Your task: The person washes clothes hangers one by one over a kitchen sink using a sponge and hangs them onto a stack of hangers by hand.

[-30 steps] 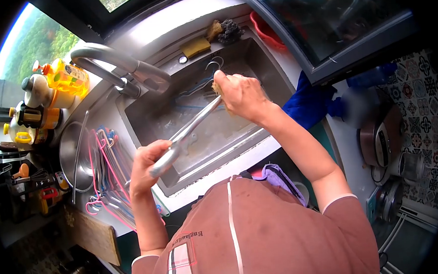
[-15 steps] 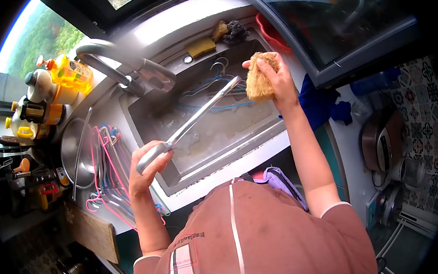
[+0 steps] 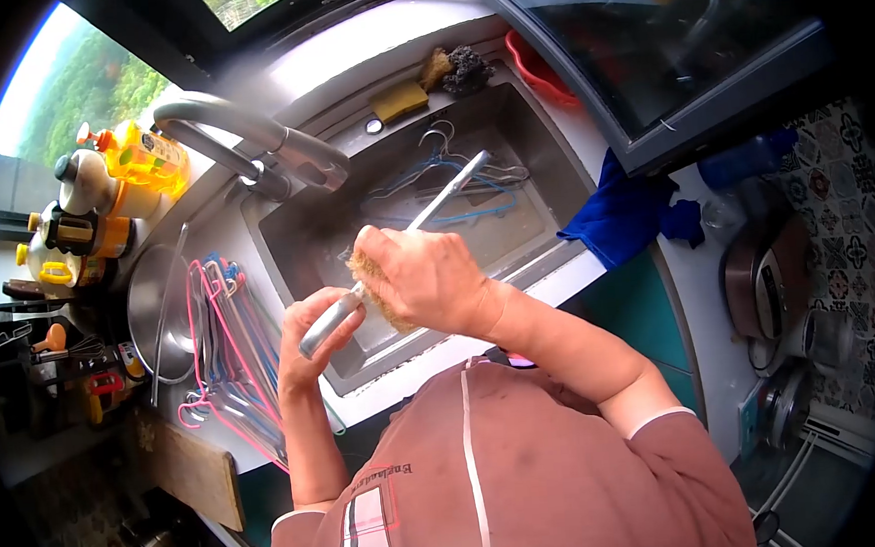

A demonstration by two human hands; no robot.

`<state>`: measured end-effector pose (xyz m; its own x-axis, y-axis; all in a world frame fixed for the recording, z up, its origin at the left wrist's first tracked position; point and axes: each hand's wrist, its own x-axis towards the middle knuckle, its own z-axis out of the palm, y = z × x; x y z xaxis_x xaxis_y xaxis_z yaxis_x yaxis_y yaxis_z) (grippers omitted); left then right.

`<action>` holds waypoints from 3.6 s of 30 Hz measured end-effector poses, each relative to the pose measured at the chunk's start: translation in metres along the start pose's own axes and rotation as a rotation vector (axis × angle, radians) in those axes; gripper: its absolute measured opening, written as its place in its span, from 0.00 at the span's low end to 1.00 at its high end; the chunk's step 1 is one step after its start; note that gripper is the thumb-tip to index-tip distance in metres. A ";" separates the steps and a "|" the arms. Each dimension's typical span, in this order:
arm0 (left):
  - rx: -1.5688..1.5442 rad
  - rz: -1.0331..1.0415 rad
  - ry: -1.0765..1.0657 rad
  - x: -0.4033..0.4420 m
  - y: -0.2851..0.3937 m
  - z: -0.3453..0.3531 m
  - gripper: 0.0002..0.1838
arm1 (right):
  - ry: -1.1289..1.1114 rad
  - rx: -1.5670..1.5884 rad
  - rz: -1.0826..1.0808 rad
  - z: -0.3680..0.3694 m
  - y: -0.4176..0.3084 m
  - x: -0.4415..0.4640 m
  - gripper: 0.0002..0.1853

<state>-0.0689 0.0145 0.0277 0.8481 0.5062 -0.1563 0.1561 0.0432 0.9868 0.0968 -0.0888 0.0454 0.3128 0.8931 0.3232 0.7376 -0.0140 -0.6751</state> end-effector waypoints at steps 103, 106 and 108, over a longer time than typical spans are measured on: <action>0.530 0.282 -0.022 0.038 0.006 0.021 0.13 | 0.041 1.182 0.444 -0.054 0.030 0.022 0.10; 0.544 0.314 0.005 0.039 0.008 0.019 0.13 | 0.161 1.220 0.439 -0.065 0.029 0.014 0.12; 0.575 0.306 0.006 0.040 0.004 0.017 0.13 | 0.080 1.209 0.401 -0.075 0.025 0.010 0.14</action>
<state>-0.0263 0.0204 0.0247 0.8949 0.4271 0.1295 0.1556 -0.5706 0.8064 0.1631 -0.1143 0.0818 0.4521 0.8914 -0.0317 -0.4153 0.1789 -0.8919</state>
